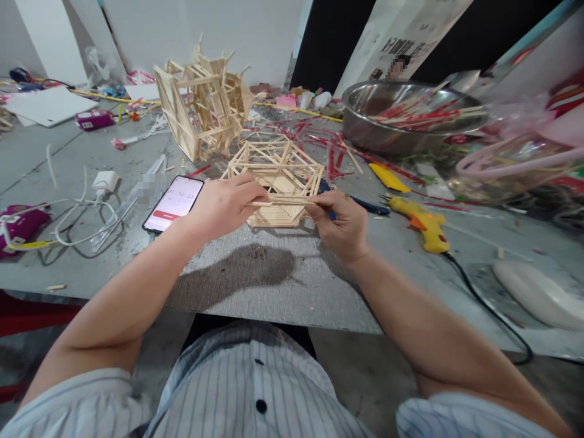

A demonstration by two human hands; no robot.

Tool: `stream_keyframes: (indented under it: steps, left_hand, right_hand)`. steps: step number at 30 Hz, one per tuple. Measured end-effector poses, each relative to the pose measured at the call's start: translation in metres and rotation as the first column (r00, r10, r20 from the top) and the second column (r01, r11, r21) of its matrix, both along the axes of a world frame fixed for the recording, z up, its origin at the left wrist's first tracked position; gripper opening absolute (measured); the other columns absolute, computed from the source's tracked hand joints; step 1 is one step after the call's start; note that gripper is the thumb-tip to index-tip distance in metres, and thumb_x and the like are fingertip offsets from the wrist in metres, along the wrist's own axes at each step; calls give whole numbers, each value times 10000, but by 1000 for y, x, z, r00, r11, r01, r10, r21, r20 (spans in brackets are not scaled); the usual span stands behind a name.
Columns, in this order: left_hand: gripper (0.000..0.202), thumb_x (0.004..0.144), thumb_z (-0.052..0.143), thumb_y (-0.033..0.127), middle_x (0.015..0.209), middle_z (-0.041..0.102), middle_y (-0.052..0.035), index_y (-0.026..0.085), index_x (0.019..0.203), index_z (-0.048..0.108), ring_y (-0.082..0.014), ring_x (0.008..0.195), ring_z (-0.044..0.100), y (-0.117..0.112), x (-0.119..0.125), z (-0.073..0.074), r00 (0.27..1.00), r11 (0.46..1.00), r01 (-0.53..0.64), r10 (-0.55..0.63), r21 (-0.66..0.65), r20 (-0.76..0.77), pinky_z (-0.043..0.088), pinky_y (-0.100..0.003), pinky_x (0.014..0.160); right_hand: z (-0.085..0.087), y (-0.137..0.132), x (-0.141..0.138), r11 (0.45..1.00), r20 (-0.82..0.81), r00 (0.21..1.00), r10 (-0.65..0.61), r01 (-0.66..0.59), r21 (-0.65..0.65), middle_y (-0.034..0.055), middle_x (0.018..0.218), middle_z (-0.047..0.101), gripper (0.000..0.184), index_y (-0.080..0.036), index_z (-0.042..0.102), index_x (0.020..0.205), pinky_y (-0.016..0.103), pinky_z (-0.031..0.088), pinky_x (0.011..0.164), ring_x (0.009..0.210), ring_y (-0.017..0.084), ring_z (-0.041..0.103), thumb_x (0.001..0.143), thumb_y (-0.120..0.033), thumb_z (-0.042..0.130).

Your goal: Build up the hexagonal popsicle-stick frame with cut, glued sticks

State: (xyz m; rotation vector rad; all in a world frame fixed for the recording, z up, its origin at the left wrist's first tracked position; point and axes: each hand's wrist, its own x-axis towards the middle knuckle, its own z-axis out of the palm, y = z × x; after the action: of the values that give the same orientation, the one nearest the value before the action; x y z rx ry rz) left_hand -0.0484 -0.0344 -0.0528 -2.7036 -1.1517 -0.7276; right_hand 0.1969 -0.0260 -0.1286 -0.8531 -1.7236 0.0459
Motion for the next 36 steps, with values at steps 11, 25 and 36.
stream_keyframes:
  steps: [11,25,36]
  left_hand:
    - [289,983,475,345,774,688,-47,233,858,710,-149,703,629,-1,-6,-12,996,992,-83,83,91,13,397,-265,577]
    - [296,985,415,279,681,616,-25,188,736,549,-115,574,545,6,-1,-28,992,966,41,-69,253,103,253,-246,471]
    - [138,918,507,180,782,689,-12,183,845,623,-107,637,598,5,-1,-27,995,983,80,-89,168,48,322,-234,521]
  right_hand:
    - [-2,2,-1,997,15,998,58,-58,58,15,753,734,187,-248,739,861,261,513,609,688,144,676,940,-366,617]
    - [-5,2,4,1000,67,998,-4,5,-15,18,653,661,411,-235,717,816,284,484,600,623,152,623,975,-537,489]
    - [-9,4,5,999,34,999,-35,35,15,-4,725,693,239,-250,727,906,266,456,573,595,127,604,946,-433,578]
